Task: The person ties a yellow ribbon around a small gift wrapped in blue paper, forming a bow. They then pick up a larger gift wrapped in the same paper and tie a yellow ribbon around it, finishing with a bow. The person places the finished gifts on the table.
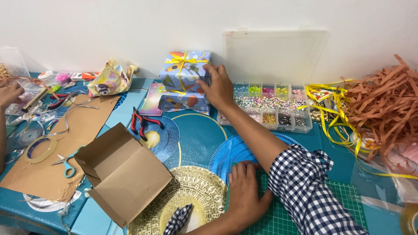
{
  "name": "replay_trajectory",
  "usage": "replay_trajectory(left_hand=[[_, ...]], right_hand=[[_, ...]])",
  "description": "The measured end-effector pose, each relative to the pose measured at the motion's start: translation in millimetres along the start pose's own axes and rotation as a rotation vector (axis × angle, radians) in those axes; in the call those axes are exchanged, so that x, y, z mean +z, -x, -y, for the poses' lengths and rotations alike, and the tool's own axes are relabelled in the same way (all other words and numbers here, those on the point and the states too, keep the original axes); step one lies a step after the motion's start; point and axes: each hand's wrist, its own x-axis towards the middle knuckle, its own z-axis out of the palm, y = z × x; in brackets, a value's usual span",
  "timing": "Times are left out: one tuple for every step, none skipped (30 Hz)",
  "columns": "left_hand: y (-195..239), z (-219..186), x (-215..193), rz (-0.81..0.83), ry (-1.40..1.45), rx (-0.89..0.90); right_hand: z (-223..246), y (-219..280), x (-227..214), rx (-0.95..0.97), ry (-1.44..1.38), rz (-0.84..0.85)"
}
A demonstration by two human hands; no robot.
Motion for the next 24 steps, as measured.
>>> replay_trajectory(left_hand=[[0,0,2,0.003,-0.016,-0.002],[0,0,1,0.002,-0.015,-0.002],[0,0,1,-0.008,-0.007,0.006],[0,-1,1,-0.017,0.001,0.015],[1,2,3,-0.015,0.002,0.015],[1,5,5,-0.039,0.015,0.035],[0,8,7,-0.06,0.028,0.055],[2,9,7,-0.056,0.029,0.056],[2,10,8,-0.049,0.038,0.044],[2,10,8,-0.043,0.047,0.033],[1,9,7,-0.041,0.05,0.037],[1,7,6,-0.029,0.049,0.028],[2,6,3,-0.015,0.043,0.016],[2,7,5,-0.013,0.042,0.018],[2,7,6,-0.023,0.031,0.022],[1,8,8,-0.033,0.02,0.026],[1,7,7,-0.034,0.019,0.026],[1,7,7,-0.02,0.024,0.013],[1,7,6,-0.008,0.029,-0.001],[1,7,7,-0.01,0.028,-0.001],[1,8,8,-0.003,0.026,-0.003],[1,9,9,0.004,0.024,-0.005],[1,7,7,0.002,0.023,-0.004],[1,6,5,0.007,0.036,-0.007]], right_hand=[[2,3,0,-0.054,0.113,-0.045],[3,8,1,-0.055,0.114,-0.045],[4,13,2,-0.342,0.268,-0.112],[5,17,4,-0.63,0.42,-0.177],[-2,20,16,-0.628,0.421,-0.176],[-11,22,28,-0.836,0.564,-0.104],[-19,25,39,-1.042,0.706,-0.03],[-17,28,45,-1.038,0.708,-0.028],[-17,30,49,-1.029,0.752,-0.049],[-16,31,53,-1.019,0.795,-0.07],[-18,31,55,-1.017,0.802,-0.068],[-20,32,57,-0.986,0.784,-0.054],[-20,32,61,-0.954,0.762,-0.043],[-19,34,60,-0.95,0.764,-0.044],[-18,35,58,-0.936,0.736,-0.056],[-16,36,57,-0.921,0.707,-0.068],[-15,37,58,-0.921,0.708,-0.069],[-13,39,59,-0.894,0.717,-0.072],[-11,40,60,-0.869,0.725,-0.075],[-11,40,61,-0.871,0.725,-0.076],[-10,41,61,-0.862,0.736,-0.095],[-10,42,62,-0.853,0.747,-0.113],[-9,42,61,-0.855,0.747,-0.114],[-8,42,61,-0.836,0.753,-0.09]])
